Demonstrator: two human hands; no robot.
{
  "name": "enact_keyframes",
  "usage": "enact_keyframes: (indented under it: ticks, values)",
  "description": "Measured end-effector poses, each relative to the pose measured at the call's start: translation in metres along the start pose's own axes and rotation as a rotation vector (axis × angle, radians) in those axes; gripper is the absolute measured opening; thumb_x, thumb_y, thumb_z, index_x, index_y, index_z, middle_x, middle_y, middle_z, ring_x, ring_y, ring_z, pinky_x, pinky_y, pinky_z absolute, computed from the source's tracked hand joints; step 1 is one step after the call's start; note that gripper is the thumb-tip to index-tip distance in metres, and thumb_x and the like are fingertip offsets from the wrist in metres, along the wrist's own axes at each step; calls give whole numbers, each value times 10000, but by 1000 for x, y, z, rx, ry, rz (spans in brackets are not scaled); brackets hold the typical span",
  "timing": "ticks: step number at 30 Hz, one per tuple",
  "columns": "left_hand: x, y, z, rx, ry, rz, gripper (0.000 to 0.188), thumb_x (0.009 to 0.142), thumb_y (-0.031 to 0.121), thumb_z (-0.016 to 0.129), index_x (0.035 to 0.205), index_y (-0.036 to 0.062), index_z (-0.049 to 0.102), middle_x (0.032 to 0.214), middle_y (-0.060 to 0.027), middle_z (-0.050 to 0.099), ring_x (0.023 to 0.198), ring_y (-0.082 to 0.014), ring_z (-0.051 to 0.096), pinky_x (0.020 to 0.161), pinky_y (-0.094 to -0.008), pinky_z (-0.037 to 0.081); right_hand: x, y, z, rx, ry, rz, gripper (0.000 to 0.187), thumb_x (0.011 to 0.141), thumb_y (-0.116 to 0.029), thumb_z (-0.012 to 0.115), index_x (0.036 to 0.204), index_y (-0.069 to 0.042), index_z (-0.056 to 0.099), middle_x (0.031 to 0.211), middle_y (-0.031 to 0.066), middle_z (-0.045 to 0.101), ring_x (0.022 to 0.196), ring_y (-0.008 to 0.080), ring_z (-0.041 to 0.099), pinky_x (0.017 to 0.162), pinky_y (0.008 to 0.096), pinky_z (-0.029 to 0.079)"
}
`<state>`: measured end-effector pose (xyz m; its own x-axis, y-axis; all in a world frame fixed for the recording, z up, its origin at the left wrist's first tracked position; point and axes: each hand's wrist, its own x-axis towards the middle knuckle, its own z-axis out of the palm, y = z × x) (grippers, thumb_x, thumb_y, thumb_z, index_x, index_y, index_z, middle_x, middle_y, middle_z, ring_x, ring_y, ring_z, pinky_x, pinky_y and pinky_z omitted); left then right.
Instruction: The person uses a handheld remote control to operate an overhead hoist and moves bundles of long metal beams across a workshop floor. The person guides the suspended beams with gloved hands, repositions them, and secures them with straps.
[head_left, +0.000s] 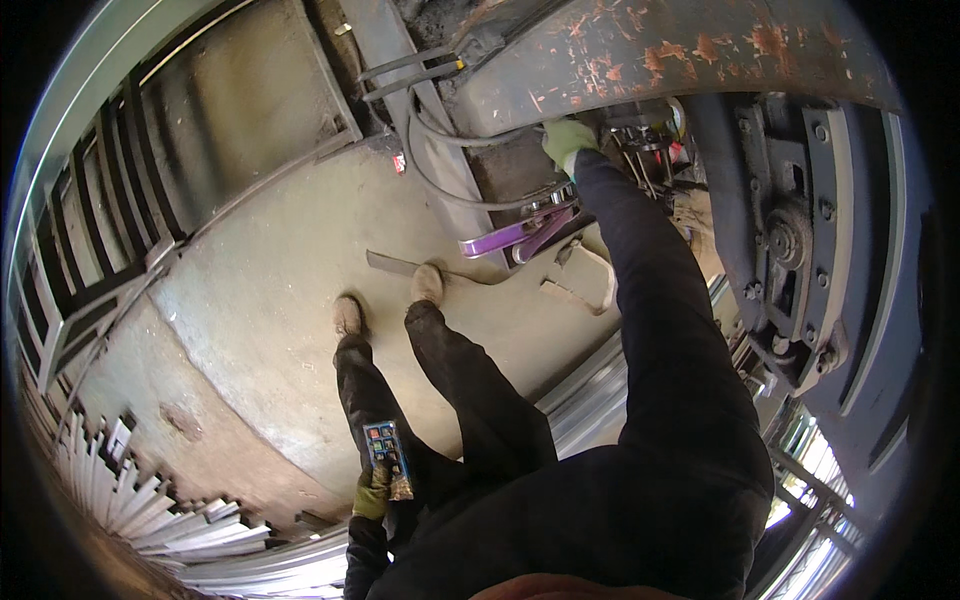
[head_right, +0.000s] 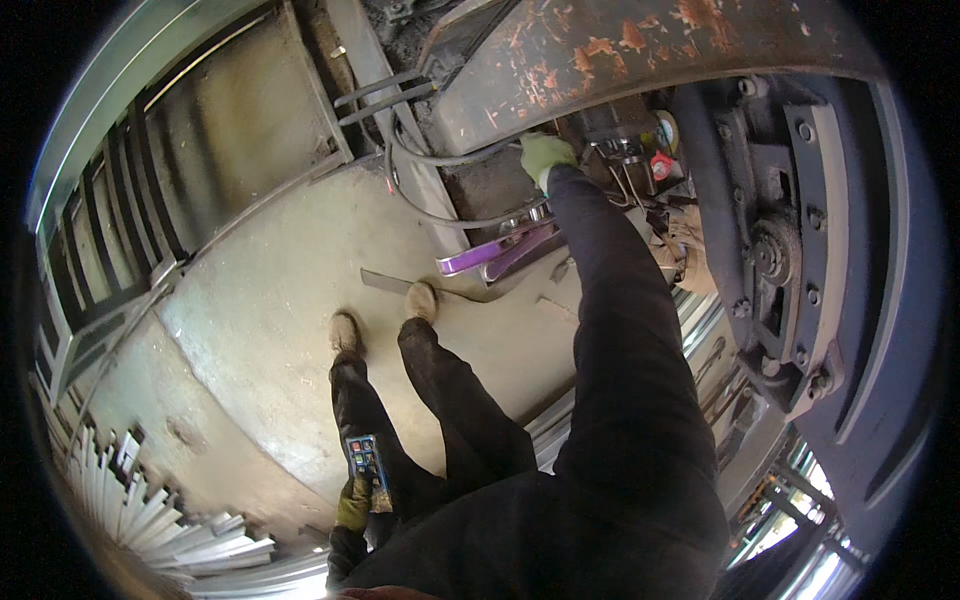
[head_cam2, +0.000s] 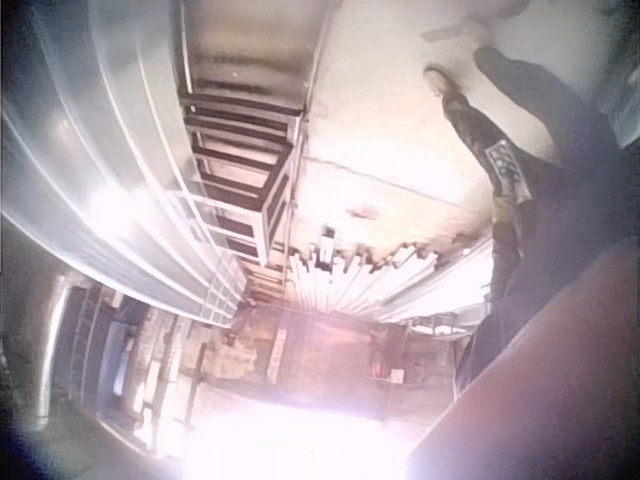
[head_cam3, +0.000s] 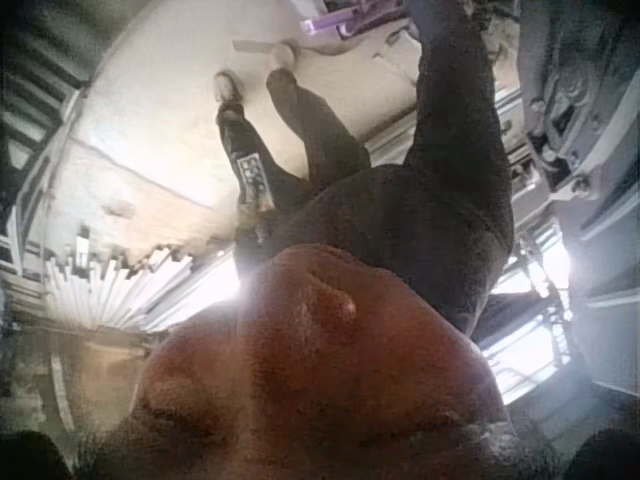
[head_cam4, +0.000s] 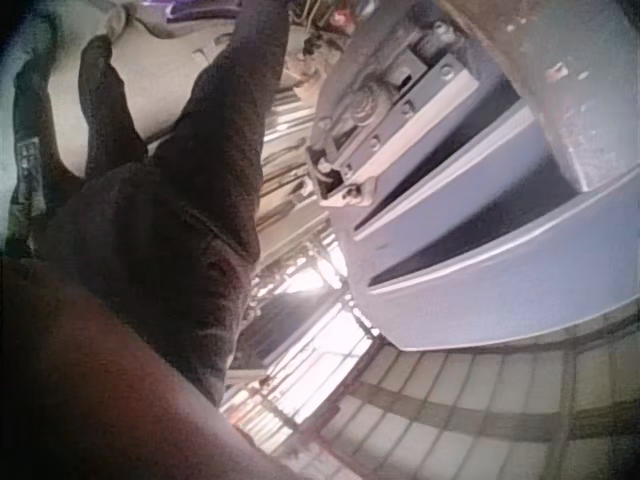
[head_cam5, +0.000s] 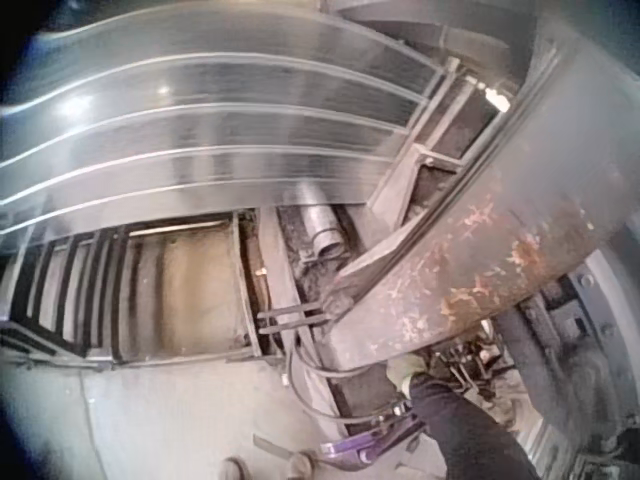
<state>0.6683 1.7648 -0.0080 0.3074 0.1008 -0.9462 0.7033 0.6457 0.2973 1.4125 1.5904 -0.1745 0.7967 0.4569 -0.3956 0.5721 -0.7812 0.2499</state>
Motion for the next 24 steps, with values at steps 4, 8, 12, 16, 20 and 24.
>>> enact_keyframes:
  ticks: [4, 8, 12, 16, 20, 24]
  values:
    - [2, -27, 14, -40, 18, 73, 393, 1071, 400, 605, 1266, 66, 677, 1061, 4, 712, 912, -91, 632, 759, -285, 538, -33, -1, -44, 51, -82, -107, 281, 926, -160, 562, 1186, -89, 640, 1146, 197, 691, 1076, 406, 684, 879, 531, 548]
    - [1, -42, 27, 39, 66, 123, 397, 1089, 377, 578, 1312, 59, 656, 1095, -15, 715, 953, -108, 638, 792, -295, 542, -71, 4, -69, 78, -5, -178, 260, 909, -179, 606, 1157, -111, 643, 1071, 202, 696, 1056, 410, 677, 885, 543, 529]
    - [-7, -41, 31, 220, 156, 87, 517, 1054, 488, 590, 1289, 39, 689, 1082, -83, 752, 968, -149, 670, 832, -324, 549, -116, -1, -86, 287, 104, -311, 238, 942, -142, 563, 1145, -103, 680, 1168, 179, 686, 1091, 413, 657, 922, 517, 522]
    - [-21, -40, 29, -10, 188, 156, 571, 1035, 470, 639, 1246, -59, 677, 1077, -82, 740, 967, -135, 656, 864, -303, 534, -159, -47, -148, 604, 206, -443, 266, 961, -102, 594, 1211, -69, 679, 1181, 168, 718, 1130, 329, 687, 983, 398, 526]
    - [-31, -58, 17, -175, 212, 230, 593, 1037, 506, 621, 1296, -26, 651, 1092, -74, 732, 974, -112, 658, 871, -291, 539, -210, -135, -253, 758, 60, -735, 338, 985, -62, 582, 1309, 25, 618, 1211, 120, 696, 1103, 252, 652, 1009, 368, 487]
    - [-39, -107, 0, -646, 107, 229, 633, 1023, 546, 617, 1317, -14, 629, 1065, -52, 732, 913, -122, 685, 808, -264, 554, -294, -258, -307, 1202, -373, -654, 393, 1027, -114, 586, 1393, 28, 561, 1193, 78, 644, 1049, 156, 594, 956, 322, 488]
